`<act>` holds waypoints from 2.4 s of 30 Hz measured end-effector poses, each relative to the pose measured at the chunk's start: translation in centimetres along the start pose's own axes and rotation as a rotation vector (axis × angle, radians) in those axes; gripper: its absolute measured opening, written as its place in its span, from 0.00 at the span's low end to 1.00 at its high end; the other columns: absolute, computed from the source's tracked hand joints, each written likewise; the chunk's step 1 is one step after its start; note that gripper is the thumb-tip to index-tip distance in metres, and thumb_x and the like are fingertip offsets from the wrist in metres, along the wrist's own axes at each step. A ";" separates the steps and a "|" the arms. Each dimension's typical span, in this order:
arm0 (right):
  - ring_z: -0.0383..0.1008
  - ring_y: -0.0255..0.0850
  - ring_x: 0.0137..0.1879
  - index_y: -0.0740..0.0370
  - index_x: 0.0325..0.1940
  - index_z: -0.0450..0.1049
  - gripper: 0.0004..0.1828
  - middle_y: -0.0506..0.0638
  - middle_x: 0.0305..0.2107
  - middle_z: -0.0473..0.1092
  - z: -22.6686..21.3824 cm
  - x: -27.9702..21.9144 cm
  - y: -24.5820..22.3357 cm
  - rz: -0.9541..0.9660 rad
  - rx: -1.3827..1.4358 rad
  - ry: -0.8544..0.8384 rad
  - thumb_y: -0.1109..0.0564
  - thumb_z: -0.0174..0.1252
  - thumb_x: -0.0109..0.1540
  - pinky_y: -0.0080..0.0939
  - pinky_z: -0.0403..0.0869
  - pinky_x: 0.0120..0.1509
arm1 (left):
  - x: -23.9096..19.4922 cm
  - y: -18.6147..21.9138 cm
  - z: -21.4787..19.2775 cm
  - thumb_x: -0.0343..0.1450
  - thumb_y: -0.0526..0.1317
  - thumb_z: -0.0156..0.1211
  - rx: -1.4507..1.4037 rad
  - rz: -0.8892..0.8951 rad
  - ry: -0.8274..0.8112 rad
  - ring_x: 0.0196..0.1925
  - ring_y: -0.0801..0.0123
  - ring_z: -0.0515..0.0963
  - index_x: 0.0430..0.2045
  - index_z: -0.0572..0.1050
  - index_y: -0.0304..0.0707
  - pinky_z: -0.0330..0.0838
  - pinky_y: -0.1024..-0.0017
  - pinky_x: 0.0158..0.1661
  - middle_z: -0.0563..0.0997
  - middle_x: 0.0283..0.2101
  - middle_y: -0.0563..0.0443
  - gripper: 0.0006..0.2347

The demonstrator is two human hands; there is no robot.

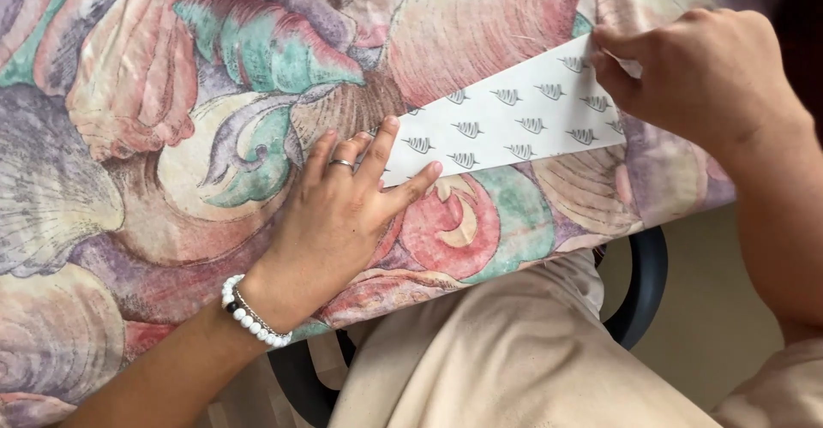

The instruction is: Folding printed paper sheets into specific shapes on a table.

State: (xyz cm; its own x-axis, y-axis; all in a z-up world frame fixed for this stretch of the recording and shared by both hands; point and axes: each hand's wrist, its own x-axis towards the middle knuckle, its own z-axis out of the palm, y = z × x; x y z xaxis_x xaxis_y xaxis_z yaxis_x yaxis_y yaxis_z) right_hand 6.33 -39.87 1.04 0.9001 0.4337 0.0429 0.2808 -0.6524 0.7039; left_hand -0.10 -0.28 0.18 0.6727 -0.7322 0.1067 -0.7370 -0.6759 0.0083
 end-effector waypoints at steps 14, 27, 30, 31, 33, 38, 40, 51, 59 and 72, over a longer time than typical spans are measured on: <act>0.72 0.47 0.41 0.70 0.47 0.79 0.06 0.55 0.41 0.72 -4.7 -3.7 -6.3 -0.297 0.931 0.469 0.64 0.62 0.68 0.43 0.76 0.46 | 1.5 0.9 0.9 0.66 0.19 0.47 -0.458 -0.004 0.039 0.75 0.37 0.58 0.56 0.72 0.33 0.55 0.50 0.72 0.57 0.72 0.26 0.23; 0.72 0.50 0.40 0.72 0.48 0.77 0.05 0.60 0.43 0.68 -3.4 -4.3 -5.7 -0.365 0.812 0.502 0.68 0.58 0.68 0.46 0.79 0.49 | 1.5 0.6 0.7 0.68 0.20 0.50 -0.531 -0.056 0.007 0.76 0.41 0.58 0.61 0.70 0.38 0.56 0.50 0.73 0.55 0.74 0.31 0.25; 0.73 0.50 0.41 0.74 0.49 0.77 0.07 0.61 0.43 0.68 -3.6 -4.3 -5.7 -0.383 0.815 0.503 0.70 0.56 0.68 0.46 0.80 0.50 | 1.5 0.6 0.8 0.70 0.22 0.52 -0.522 -0.048 0.041 0.75 0.40 0.61 0.60 0.70 0.38 0.59 0.49 0.72 0.56 0.74 0.31 0.22; 0.73 0.50 0.41 0.74 0.49 0.77 0.07 0.61 0.43 0.68 -3.6 -4.3 -5.7 -0.382 0.817 0.502 0.70 0.56 0.68 0.46 0.80 0.50 | 1.5 0.6 0.8 0.70 0.22 0.52 -0.523 -0.047 0.039 0.75 0.40 0.61 0.60 0.70 0.38 0.59 0.49 0.72 0.56 0.74 0.31 0.22; 0.73 0.48 0.41 0.73 0.49 0.77 0.06 0.59 0.42 0.68 -3.6 -4.3 -5.7 -0.383 0.778 0.488 0.68 0.59 0.68 0.44 0.80 0.51 | 1.6 0.5 0.8 0.70 0.22 0.52 -0.513 -0.033 0.052 0.75 0.39 0.62 0.60 0.71 0.37 0.59 0.48 0.72 0.56 0.74 0.31 0.22; 0.73 0.42 0.40 0.64 0.44 0.78 0.05 0.53 0.38 0.72 -5.2 -3.1 -5.0 -0.371 0.755 0.416 0.59 0.62 0.69 0.39 0.79 0.49 | 2.6 1.2 0.1 0.71 0.27 0.48 -0.283 -0.016 -0.025 0.70 0.39 0.66 0.57 0.66 0.39 0.64 0.48 0.66 0.60 0.72 0.29 0.18; 0.74 0.40 0.39 0.61 0.42 0.77 0.06 0.50 0.35 0.73 -6.2 -1.8 -4.9 -0.379 0.784 0.371 0.55 0.63 0.69 0.38 0.77 0.48 | 2.9 1.4 0.2 0.78 0.33 0.44 -0.220 -0.008 0.000 0.66 0.38 0.70 0.56 0.68 0.33 0.66 0.48 0.64 0.63 0.70 0.28 0.13; 0.42 0.31 0.08 0.50 0.67 0.75 0.29 0.37 0.02 0.46 -8.5 5.0 -6.0 -0.349 0.826 0.039 0.38 0.34 0.75 0.35 0.44 0.16 | 2.7 1.6 1.4 0.79 0.35 0.42 -0.258 -0.054 0.081 0.65 0.38 0.71 0.54 0.72 0.44 0.66 0.46 0.59 0.63 0.70 0.32 0.12; 0.64 0.40 0.16 0.49 0.29 0.77 0.32 0.44 0.07 0.58 0.1 1.4 -0.7 -0.044 0.635 -0.044 0.36 0.50 0.84 0.40 0.59 0.23 | 2.5 1.5 0.1 0.63 0.21 0.47 -0.132 0.019 -0.093 0.69 0.36 0.63 0.72 0.58 0.64 0.64 0.49 0.63 0.55 0.72 0.22 0.40; 0.71 0.45 0.41 0.70 0.45 0.78 0.07 0.54 0.39 0.71 -6.5 -2.5 -6.8 -0.345 0.933 0.506 0.61 0.57 0.70 0.43 0.76 0.50 | 3.0 1.8 0.0 0.65 0.21 0.49 -0.268 0.055 -0.009 0.78 0.37 0.40 0.64 0.73 0.55 0.41 0.38 0.74 0.44 0.76 0.34 0.32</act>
State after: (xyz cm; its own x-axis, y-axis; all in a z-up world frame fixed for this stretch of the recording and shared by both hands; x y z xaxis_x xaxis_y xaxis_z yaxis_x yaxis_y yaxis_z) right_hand 0.04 -32.50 0.73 0.5453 0.7464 0.3815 0.8213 -0.5667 -0.0654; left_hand 0.53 -3.69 0.53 0.6311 -0.7686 0.1051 -0.7625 -0.5897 0.2662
